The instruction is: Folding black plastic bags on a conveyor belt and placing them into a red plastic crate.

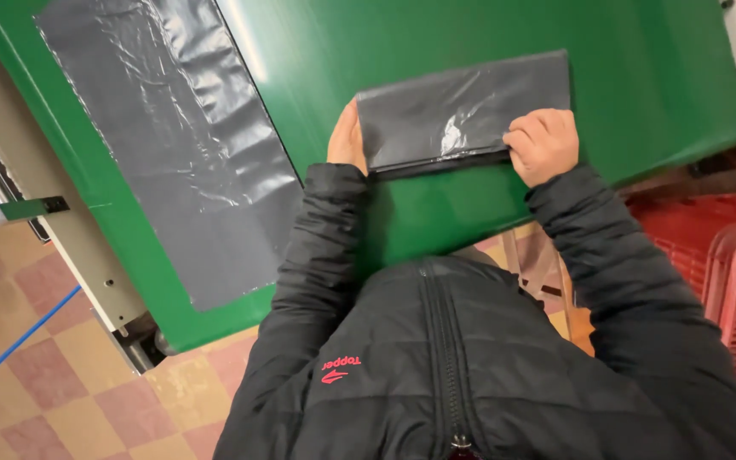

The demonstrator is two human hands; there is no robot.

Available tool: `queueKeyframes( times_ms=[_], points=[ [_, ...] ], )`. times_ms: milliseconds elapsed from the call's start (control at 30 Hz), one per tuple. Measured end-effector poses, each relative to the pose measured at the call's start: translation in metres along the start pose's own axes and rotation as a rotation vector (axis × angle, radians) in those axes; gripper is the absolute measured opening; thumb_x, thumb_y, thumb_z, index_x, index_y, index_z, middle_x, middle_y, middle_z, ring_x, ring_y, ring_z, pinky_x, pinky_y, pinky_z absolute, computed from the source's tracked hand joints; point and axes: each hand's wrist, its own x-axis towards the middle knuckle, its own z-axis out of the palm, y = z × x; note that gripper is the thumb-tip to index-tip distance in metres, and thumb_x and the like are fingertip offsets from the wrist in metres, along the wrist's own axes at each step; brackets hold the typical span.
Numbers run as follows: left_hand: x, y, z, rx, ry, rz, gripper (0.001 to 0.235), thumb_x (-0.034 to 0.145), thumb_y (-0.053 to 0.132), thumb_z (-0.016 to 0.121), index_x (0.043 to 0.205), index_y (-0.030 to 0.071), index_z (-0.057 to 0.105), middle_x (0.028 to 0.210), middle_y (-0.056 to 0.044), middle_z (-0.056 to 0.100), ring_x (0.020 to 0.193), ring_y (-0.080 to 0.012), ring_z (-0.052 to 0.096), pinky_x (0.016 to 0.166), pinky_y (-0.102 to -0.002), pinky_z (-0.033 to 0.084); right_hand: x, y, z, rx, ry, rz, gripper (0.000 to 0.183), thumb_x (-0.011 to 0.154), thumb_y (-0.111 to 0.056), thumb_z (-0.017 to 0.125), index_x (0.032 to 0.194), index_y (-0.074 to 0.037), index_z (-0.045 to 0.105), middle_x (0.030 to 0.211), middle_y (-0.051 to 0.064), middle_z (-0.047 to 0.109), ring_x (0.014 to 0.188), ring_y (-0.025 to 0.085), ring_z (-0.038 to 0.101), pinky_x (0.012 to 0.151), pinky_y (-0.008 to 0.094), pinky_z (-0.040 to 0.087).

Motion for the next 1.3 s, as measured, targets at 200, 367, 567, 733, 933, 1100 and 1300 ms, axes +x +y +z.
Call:
queueKeyframes(
  times_ms=[200,367,567,733,933,1100,1300],
  points=[
    [-0.083,0.068,0.092,0.846,0.134,0.388,0.063,0.091,0.025,0.074,0.143,0.003,0.046,0.148,-0.016,0.048,0.138,-0.0307,0.045,0.116,-0.042,0.037,-0.004,-0.006,-0.006,-0.042,0.008,-0.09,0.021,0.073,-0.001,0.075,0.089,-0.01,0.065,0.101,0.001,0.066,0.1,0.026,0.063,0.088,0.042,0.049],
    [-0.114,0.081,0.123,1.804,-0.141,0.704,0.055,0.077,0.032,0.083,0.122,0.011,0.06,0.128,-0.009,0.059,0.121,-0.0335,0.055,0.092,-0.043,0.045,-0.012,-0.01,-0.005,-0.033,-0.011,-0.112,0.02,0.073,0.0,0.073,0.088,-0.008,0.063,0.103,0.003,0.066,0.102,0.027,0.064,0.089,0.04,0.052],
    [-0.094,0.068,0.114,2.088,-0.261,1.023,0.034,0.083,0.033,0.079,0.109,0.018,0.064,0.105,0.003,0.057,0.103,-0.0211,0.055,0.075,-0.038,0.042,-0.007,-0.035,-0.01,-0.049,-0.182,-0.049,0.017,0.08,-0.001,0.072,0.093,-0.007,0.064,0.106,0.005,0.067,0.106,0.028,0.064,0.09,0.039,0.051],
    [-0.079,0.053,0.137,2.161,-0.535,0.751,0.008,0.089,0.025,0.07,0.087,0.018,0.067,0.089,0.001,0.064,0.09,-0.0228,0.062,0.069,-0.04,0.043,-0.004,-0.1,0.011,0.242,-0.101,0.011,0.044,0.08,-0.002,0.064,0.123,0.005,0.064,0.128,0.023,0.065,0.122,0.039,0.06,0.11,0.047,0.047],
    [-0.002,0.047,0.17,1.286,-0.822,0.043,0.034,0.096,0.041,0.063,0.095,0.008,0.071,0.093,-0.01,0.071,0.088,-0.0301,0.07,0.076,-0.039,0.053,-0.095,-0.085,0.049,0.83,-0.093,0.605,0.04,0.094,-0.002,0.054,0.133,-0.002,0.064,0.133,0.017,0.069,0.132,0.029,0.064,0.109,0.042,0.049],
    [0.055,-0.007,0.13,0.894,-0.555,-0.429,0.057,0.098,0.057,0.044,0.1,0.008,0.073,0.097,-0.008,0.078,0.094,-0.0263,0.074,0.081,-0.037,0.054,-0.084,-0.053,0.042,1.416,0.243,1.347,0.034,0.108,-0.011,0.049,0.139,-0.001,0.058,0.121,0.024,0.06,0.101,0.032,0.049,0.092,0.045,0.041],
    [0.025,-0.025,0.164,1.591,-0.257,0.361,0.037,0.098,0.045,0.064,0.095,0.007,0.061,0.094,-0.016,0.069,0.084,-0.0399,0.067,0.073,-0.049,0.054,-0.137,0.014,0.063,1.855,0.25,1.351,0.006,0.111,-0.008,0.046,0.115,-0.007,0.051,0.106,0.003,0.063,0.093,0.022,0.066,0.085,0.043,0.056]
  ],
)
